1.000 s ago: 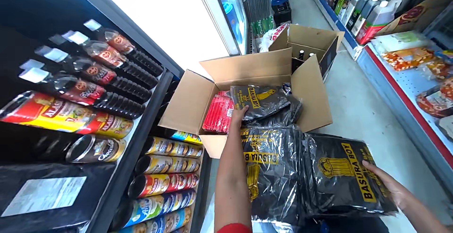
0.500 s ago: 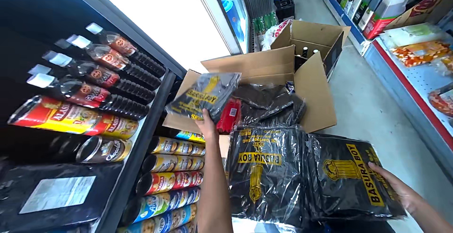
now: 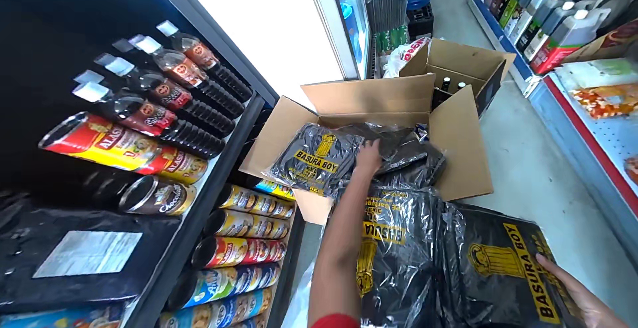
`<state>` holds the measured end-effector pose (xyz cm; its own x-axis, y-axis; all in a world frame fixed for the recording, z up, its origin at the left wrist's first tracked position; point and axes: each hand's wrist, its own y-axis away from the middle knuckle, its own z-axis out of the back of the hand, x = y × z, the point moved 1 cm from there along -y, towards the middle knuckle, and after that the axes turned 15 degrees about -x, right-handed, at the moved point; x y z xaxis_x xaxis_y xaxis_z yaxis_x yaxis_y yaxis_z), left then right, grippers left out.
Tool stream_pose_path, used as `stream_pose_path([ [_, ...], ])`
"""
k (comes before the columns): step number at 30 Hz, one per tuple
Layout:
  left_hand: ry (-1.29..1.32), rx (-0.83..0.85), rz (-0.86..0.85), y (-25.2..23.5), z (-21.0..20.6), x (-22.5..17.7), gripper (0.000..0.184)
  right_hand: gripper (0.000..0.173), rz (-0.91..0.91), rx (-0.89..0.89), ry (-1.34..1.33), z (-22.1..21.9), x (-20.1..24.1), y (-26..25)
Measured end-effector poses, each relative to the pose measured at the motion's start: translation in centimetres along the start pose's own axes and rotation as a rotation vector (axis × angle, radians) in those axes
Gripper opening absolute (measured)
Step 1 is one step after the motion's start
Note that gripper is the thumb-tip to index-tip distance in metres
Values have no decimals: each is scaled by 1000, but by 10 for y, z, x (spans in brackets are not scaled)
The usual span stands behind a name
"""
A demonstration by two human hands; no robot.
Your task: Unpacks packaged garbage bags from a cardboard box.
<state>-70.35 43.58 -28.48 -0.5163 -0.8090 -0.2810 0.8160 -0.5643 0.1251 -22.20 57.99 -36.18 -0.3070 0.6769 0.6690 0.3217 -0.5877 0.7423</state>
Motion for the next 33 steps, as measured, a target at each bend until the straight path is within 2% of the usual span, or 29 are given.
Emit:
stream_pose_path([
  [1,-37,45,-8,-10,-16,-7,83,37,0,9,1,0,0,1],
  [3,-91,58,-9,-21,-36,-20,83,35,4,28,-4,1,1,1],
  [7,-210,94,-50,-26,-47,-17,61,35,8,39,-3,0,1,2],
  [10,-162,30,-84,-13,-36,-8,41,33,12,52,-24,0,0,2],
  [13,51,-138,-56,-11,-7,-12,39,35,16,68,-42,1,1,1],
  [17,414,-463,-58,0,52,3,33,31,15,50,-48,-2,1,4],
  [22,1018,-601,201,26,133,34,32,38,17,17,-14,0,-2,0],
  [24,1114,-676,280,37,164,48,31,40,17,24,-24,0,-3,-2],
  [27,1023,-886,212,62,203,71,26,40,11,40,-46,0,-3,-2],
  [29,764,-1081,96,87,211,81,29,40,6,43,-45,0,-3,-2],
  [31,423,-1307,18,110,196,85,32,39,3,36,-37,-1,-4,-1],
  [32,301,-1374,-19,119,177,88,31,38,2,38,-42,-1,-4,0],
  [33,226,-1353,-49,127,150,99,32,37,2,36,-48,-1,-4,0],
])
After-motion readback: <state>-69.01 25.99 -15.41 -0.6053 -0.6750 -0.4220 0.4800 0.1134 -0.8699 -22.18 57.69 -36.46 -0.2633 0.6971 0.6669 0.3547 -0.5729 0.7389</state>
